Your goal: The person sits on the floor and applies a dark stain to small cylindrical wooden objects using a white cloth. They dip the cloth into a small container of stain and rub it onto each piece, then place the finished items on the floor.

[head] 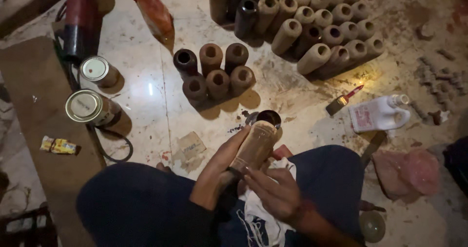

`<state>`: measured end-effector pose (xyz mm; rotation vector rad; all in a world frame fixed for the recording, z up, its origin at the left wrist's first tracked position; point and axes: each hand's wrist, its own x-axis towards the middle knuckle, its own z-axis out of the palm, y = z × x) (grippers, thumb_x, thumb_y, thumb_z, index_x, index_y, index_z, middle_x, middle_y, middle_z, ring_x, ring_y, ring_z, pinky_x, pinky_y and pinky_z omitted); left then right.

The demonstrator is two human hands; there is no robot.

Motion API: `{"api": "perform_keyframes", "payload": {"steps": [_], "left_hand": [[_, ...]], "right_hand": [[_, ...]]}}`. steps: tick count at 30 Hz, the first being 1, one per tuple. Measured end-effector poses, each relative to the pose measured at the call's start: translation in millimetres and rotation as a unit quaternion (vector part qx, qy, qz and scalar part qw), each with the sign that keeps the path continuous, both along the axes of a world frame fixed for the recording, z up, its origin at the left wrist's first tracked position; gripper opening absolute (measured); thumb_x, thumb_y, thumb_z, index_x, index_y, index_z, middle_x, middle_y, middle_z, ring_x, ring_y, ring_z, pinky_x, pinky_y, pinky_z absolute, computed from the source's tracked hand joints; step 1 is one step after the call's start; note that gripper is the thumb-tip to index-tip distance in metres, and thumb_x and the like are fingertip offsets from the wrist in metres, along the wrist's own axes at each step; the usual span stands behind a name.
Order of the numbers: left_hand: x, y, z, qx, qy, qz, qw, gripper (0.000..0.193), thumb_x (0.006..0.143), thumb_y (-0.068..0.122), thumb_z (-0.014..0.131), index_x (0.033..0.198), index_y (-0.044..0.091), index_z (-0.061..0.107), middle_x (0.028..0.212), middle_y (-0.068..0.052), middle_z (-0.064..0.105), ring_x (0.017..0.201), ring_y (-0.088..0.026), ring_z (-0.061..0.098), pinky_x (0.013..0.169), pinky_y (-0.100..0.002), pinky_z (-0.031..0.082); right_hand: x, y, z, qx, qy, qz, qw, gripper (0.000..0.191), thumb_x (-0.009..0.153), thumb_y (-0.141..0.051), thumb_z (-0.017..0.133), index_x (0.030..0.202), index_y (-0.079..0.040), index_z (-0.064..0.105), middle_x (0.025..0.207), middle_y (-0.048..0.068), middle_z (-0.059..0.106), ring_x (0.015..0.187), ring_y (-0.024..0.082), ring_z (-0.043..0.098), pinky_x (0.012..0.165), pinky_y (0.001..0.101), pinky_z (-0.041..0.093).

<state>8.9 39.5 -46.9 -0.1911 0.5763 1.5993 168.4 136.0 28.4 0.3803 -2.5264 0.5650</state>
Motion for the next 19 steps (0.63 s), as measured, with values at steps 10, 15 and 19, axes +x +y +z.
{"api": "perform_keyframes", "payload": {"steps": [10, 15, 19], "left_hand": [[-2.7, -1.1, 12.5, -0.024, 0.103, 0.023, 0.994, 0.05, 0.106, 0.043, 0.043, 0.129, 0.002, 0.06, 0.109, -0.017, 0.072, 0.085, -0.024, 0.072, 0.07, -0.035, 0.061], [-4.6, 1.9, 7.9, -0.025, 0.053, 0.012, 0.998, 0.053, 0.107, 0.045, 0.044, 0.132, 0.001, 0.059, 0.111, -0.019, 0.071, 0.086, -0.025, 0.073, 0.07, -0.035, 0.062], [-0.3, 14.7, -8.4, -0.043, 0.217, -0.046, 0.974, 0.052, 0.104, 0.047, 0.04, 0.138, 0.01, 0.055, 0.121, -0.019, 0.067, 0.094, -0.027, 0.073, 0.075, -0.035, 0.063]], "right_hand": [[-3.2, -1.1, 7.4, 0.008, -0.029, 0.015, 0.999, 0.042, 0.072, 0.0, 0.07, 0.114, 0.007, 0.074, 0.127, 0.018, 0.072, 0.107, 0.03, 0.068, 0.088, 0.0381, 0.053], [2.2, 6.7, -7.0, 0.008, 0.017, -0.038, 0.999, 0.038, 0.082, -0.002, 0.077, 0.119, 0.001, 0.074, 0.13, 0.013, 0.07, 0.104, 0.025, 0.067, 0.086, 0.0357, 0.051], [-1.8, 34.4, -13.4, -0.028, -0.056, -0.133, 0.989, 0.055, 0.069, 0.003, 0.071, 0.124, 0.001, 0.071, 0.131, 0.015, 0.071, 0.107, 0.031, 0.067, 0.091, 0.0455, 0.055]]}}
